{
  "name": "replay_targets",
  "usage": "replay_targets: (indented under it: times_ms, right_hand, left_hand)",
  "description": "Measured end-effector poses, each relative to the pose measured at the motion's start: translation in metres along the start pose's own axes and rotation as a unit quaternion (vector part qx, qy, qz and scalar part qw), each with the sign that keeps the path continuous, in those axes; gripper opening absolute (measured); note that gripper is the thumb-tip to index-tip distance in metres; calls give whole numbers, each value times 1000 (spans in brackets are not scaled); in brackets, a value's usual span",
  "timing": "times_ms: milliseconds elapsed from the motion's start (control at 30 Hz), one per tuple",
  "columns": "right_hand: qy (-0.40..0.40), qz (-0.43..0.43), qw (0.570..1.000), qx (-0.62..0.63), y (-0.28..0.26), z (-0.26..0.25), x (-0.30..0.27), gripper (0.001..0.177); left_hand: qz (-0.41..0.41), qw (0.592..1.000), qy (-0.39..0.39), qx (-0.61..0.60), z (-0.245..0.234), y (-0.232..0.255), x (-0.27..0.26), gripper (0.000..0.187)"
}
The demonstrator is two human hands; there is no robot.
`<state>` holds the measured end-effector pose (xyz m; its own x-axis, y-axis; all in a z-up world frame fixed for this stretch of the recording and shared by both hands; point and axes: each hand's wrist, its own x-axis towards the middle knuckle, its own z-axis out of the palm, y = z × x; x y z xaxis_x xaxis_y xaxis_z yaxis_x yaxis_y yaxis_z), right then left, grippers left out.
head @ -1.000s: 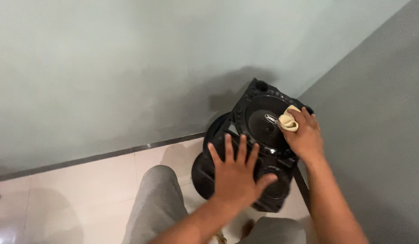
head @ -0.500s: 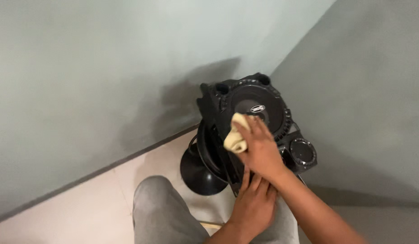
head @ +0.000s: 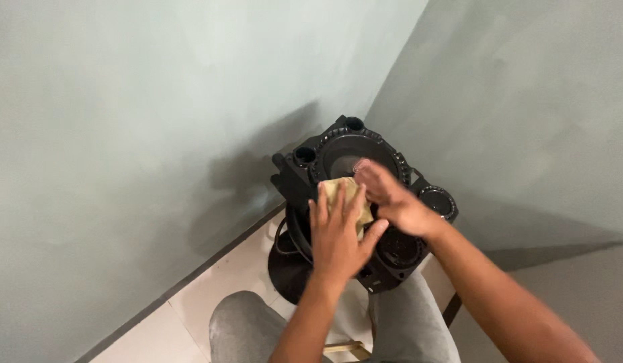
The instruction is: The person wipes the exterior surfaces of a large black speaker with a cloth, including the circular driver areas and the side panels.
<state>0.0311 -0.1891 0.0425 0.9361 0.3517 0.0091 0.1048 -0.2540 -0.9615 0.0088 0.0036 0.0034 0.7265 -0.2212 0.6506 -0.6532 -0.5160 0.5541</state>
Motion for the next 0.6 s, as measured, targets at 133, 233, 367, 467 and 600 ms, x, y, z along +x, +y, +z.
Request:
replay_targets:
  times_ms: [133, 233, 367, 467, 600]
  right_hand:
    - [144, 69, 933, -322, 12, -22, 2, 74]
    - [119, 88, 814, -562, 28, -20, 4, 62]
    - [120, 62, 779, -612, 38, -17, 3, 59]
    - [105, 63, 773, -623, 37, -13, 5, 60]
    - [102, 82, 764, -632, 29, -11, 6, 62]
  left_hand:
    - [-33, 991, -113, 62, -5, -20, 6, 58]
    - [-89, 981, -134, 108, -1, -43, 12, 51]
    - [-204, 975, 76, -43, 7, -86, 30, 43]
    - [-306, 930, 113, -168, 19, -80, 18, 42]
    - [-286, 931, 133, -185, 49, -1, -49, 48]
